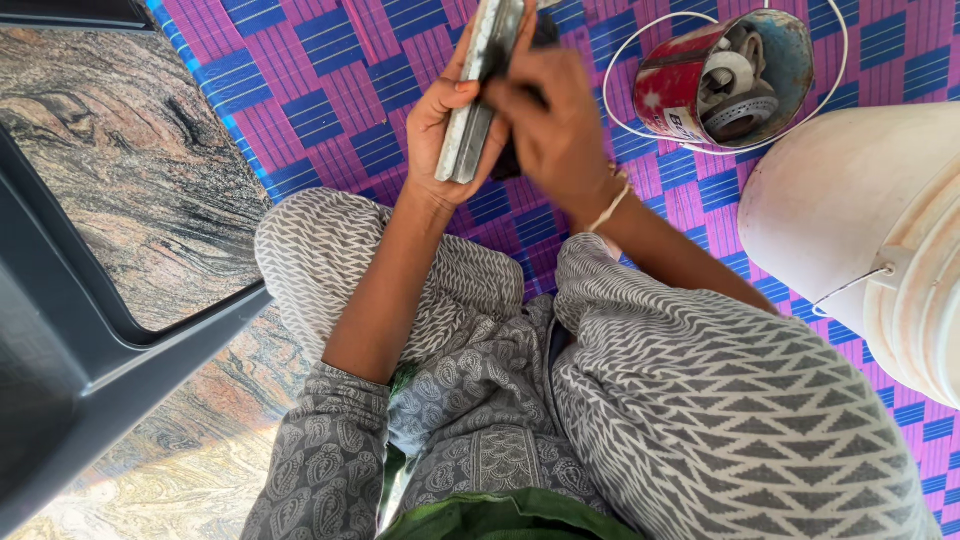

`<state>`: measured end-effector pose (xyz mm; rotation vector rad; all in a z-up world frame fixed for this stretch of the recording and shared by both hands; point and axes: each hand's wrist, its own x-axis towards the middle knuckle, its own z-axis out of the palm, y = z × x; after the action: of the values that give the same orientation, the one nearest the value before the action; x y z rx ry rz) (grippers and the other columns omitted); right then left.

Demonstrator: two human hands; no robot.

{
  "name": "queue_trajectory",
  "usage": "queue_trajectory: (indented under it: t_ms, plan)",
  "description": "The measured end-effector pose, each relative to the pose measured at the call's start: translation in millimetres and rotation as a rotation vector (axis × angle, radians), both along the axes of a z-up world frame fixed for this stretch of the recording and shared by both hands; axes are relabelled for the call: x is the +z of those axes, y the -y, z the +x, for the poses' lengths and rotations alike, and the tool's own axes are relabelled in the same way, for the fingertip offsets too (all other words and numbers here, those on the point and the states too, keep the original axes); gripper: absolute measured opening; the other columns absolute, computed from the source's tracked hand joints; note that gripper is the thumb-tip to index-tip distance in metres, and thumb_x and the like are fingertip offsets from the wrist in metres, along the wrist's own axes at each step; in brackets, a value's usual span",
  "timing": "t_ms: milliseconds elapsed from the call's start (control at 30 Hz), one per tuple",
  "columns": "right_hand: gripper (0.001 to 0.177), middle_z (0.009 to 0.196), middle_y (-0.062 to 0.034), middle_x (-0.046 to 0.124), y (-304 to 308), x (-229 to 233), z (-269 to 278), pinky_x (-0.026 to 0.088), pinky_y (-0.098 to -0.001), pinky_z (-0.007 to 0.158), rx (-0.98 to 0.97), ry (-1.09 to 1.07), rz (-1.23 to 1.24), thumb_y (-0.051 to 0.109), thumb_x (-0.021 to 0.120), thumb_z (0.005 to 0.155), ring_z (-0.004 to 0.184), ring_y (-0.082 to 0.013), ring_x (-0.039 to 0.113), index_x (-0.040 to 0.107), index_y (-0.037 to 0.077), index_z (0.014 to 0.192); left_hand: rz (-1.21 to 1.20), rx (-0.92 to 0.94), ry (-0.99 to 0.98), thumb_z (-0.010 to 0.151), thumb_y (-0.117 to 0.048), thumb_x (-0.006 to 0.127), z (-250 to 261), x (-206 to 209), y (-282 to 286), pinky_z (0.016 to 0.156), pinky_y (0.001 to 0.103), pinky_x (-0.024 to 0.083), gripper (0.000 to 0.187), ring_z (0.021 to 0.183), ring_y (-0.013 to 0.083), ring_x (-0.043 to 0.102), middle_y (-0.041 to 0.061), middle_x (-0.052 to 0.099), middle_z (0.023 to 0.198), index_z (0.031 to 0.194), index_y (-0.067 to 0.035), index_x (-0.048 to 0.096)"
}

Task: The person cleans various metal components using a black cloth while sitting on a patterned mat. They pick up individual metal pieces, wipe them down thoroughly with the cloth, and set them back down.

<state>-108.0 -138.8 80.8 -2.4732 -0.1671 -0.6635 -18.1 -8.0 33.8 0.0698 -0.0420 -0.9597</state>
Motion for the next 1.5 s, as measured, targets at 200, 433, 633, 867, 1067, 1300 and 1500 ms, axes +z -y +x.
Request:
queue_trajectory:
  t_ms: [200, 433, 633, 867, 1067, 1300, 1500]
  plan:
    - [0.019, 0.121, -0.0111, 0.058, 6.9, -13.7, 0.2, 0.051, -0.0462, 0.094, 0.04, 0.102, -0.182, 0.004, 0.071, 0.096, 0.111, -0.0326, 0.056, 0.074, 0.006, 0.115, -0.121, -0.003, -0.017, 0.103, -0.003, 0.054, -0.9, -14.2, -5.0, 0.125, 0.035, 0.027, 0.066, 0.141, 0.0253, 0.05, 0.02, 0.047, 0.157, 0.164, -0.002, 0.028]
    - [0.032, 0.126, -0.0101, 0.061, 27.0, -9.0, 24.8, 0.05, -0.0432, 0.092, -0.144, 0.011, -0.039, -0.005, 0.063, 0.099, 0.114, -0.0326, 0.057, 0.077, 0.008, 0.125, -0.052, -0.003, -0.015, 0.104, -0.005, 0.057, -1.7, -17.6, -3.1, 0.123, 0.032, 0.03, 0.064, 0.131, 0.0241, 0.05, 0.018, 0.05, 0.145, 0.162, 0.0, 0.029]
    - [0.031, 0.118, -0.0111, 0.056, -25.4, -8.9, -17.0, 0.05, -0.0439, 0.096, 0.165, -0.053, 0.122, -0.004, 0.065, 0.088, 0.11, -0.033, 0.055, 0.074, 0.001, 0.118, 0.051, 0.044, 0.026, 0.096, -0.002, 0.057, 3.0, -5.3, -6.8, 0.136, 0.032, 0.018, 0.076, 0.16, 0.0253, 0.023, 0.021, 0.031, 0.166, 0.166, -0.004, 0.025]
    - [0.034, 0.123, -0.0077, 0.064, 47.2, -14.1, 31.5, 0.048, -0.0413, 0.09, -0.13, 0.031, -0.123, -0.005, 0.067, 0.096, 0.11, -0.0304, 0.058, 0.08, 0.009, 0.125, 0.221, -0.016, -0.088, 0.093, -0.002, 0.055, -5.3, -18.0, 1.0, 0.109, 0.025, 0.035, 0.082, 0.108, 0.0234, 0.042, 0.022, 0.04, 0.127, 0.17, -0.006, 0.025]
    - [0.028, 0.116, -0.0087, 0.057, -2.7, -9.2, 2.2, 0.051, -0.0423, 0.095, 0.016, -0.001, -0.01, 0.001, 0.07, 0.094, 0.111, -0.0307, 0.056, 0.072, 0.001, 0.122, 0.054, -0.004, 0.074, 0.096, -0.004, 0.058, 1.9, 1.2, -8.6, 0.13, 0.028, 0.032, 0.078, 0.149, 0.0187, 0.044, 0.014, 0.04, 0.163, 0.166, -0.006, 0.026]
    - [0.031, 0.12, -0.0084, 0.062, 43.7, -11.7, 17.4, 0.049, -0.041, 0.088, -0.012, 0.098, -0.289, 0.005, 0.072, 0.09, 0.104, -0.0299, 0.055, 0.075, 0.004, 0.121, 0.164, -0.018, 0.049, 0.093, -0.003, 0.056, -7.1, -9.2, 4.6, 0.121, 0.028, 0.033, 0.082, 0.145, 0.0215, 0.042, 0.015, 0.036, 0.165, 0.167, -0.007, 0.021]
    - [0.027, 0.114, -0.0101, 0.06, 20.3, -8.4, 9.7, 0.05, -0.0416, 0.09, -0.131, -0.03, -0.028, 0.0, 0.068, 0.097, 0.11, -0.0324, 0.059, 0.075, 0.002, 0.123, 0.09, -0.013, 0.125, 0.097, -0.004, 0.057, -2.1, -2.8, -4.9, 0.128, 0.028, 0.03, 0.077, 0.144, 0.0202, 0.039, 0.014, 0.038, 0.16, 0.167, -0.006, 0.024]
